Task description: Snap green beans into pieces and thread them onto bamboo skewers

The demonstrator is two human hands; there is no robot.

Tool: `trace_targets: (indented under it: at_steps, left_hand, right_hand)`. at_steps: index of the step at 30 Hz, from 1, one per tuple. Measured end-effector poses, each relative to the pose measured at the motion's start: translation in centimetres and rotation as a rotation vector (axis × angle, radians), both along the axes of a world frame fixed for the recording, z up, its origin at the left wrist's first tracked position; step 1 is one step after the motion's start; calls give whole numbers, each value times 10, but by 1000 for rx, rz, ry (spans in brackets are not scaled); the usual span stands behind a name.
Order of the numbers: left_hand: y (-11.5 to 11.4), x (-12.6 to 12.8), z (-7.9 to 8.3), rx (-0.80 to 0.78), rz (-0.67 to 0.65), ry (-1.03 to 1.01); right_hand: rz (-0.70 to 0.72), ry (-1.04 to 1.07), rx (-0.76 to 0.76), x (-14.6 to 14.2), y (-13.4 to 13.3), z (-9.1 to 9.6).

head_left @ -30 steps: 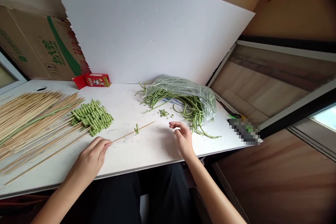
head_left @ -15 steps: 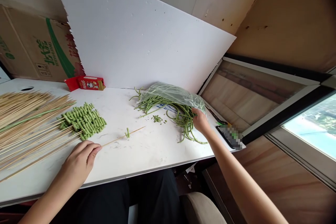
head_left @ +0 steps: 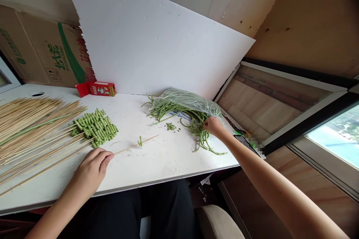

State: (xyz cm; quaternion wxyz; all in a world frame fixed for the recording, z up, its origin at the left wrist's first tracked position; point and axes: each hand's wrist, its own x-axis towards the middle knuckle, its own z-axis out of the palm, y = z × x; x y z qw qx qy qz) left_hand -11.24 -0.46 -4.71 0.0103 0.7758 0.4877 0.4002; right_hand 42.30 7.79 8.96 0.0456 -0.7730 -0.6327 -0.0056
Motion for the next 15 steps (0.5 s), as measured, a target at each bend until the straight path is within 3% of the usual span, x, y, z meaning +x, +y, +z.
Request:
trace_targets:
  at_steps: [7,15]
  left_hand:
    - [-1,2,4,-36,-7,-12]
    - [-1,4,9,0,4,-6]
  right_hand:
    - [-12,-32,38,-6,-2,30]
    - [11,21,159,11,-14,79]
